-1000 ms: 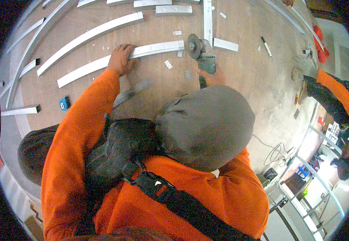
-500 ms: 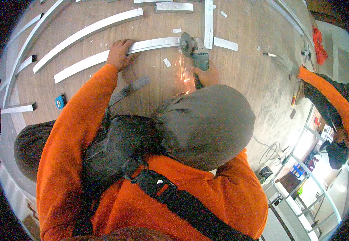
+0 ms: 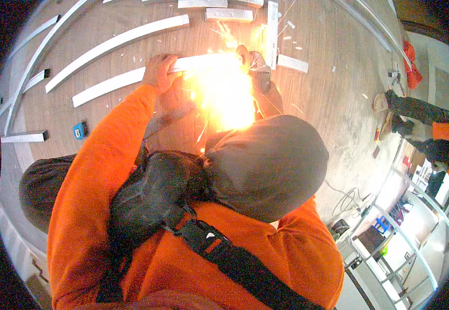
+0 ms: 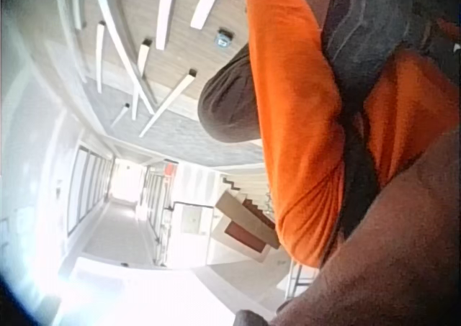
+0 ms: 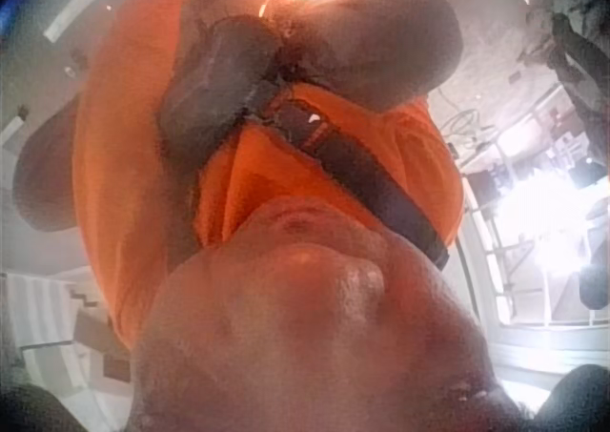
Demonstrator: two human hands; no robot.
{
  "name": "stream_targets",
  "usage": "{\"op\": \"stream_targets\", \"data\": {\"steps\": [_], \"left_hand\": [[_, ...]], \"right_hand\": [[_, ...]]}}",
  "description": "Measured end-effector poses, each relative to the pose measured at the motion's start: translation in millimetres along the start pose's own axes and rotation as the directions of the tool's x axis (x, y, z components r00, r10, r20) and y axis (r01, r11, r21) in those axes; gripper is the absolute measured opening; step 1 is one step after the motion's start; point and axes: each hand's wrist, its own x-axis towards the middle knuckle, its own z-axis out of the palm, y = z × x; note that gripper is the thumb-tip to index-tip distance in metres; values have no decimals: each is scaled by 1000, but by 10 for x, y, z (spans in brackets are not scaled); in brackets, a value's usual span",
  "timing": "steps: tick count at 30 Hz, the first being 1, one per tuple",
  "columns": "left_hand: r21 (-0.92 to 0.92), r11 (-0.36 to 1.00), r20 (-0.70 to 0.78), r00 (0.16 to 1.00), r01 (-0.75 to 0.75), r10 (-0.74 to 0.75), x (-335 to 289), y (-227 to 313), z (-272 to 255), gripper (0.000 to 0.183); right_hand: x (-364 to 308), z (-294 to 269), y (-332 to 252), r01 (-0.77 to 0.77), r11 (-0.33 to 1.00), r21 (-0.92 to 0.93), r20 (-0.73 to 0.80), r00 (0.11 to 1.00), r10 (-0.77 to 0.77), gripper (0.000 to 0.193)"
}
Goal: The person uses an angle grinder to cut a metal profile, creating sparks. They then switch to using tin snips to cut and trim the metal profile further. The person handles the metal pieces one at a time, cutting them into smaller segments.
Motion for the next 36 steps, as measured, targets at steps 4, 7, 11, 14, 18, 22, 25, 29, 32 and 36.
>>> {"op": "stream_targets", "data": {"steps": [4,7,11,14,18,22,25,29,32,36], "left_hand": [[14,999,25,999,30,-30,1,25,-49,54],[4,999,31,999,40,-40,12,62,-84,53],[-56,998,-63,998,-22,18,11,30,-40,52],[-53,999,-19,1000,-7,6,2,58,-93,52],[-86,996,-53,999,-4,0,-4,39,-49,52],[-76,997,-35,999,15,-18,11,36,-36,54],[-19,998,44,997,63,-62,20,64,-76,54],[28,997,91,993,71,-73,46,118,-156,54],[46,995,113,989,87,-91,29,115,-187,55],[13,999,133,990,45,-46,67,73,-208,55]], "right_hand": [[-241,72,-511,-78,991,-112,-53,996,72,41],[-51,40,-180,-44,978,-205,-56,998,33,42],[13,18,-7,84,981,-173,-40,995,-92,41],[-186,88,-443,32,999,-18,-20,999,-33,40],[-66,58,-318,23,996,91,85,996,-31,42],[-146,73,-434,39,999,-3,27,999,-39,43],[-142,92,-456,66,997,-42,-14,998,-67,45],[-96,84,-396,9,994,-110,-49,999,-15,49],[-45,90,-349,84,983,-162,-58,994,-95,54],[59,49,-80,43,986,-162,-103,993,-60,60]]}}
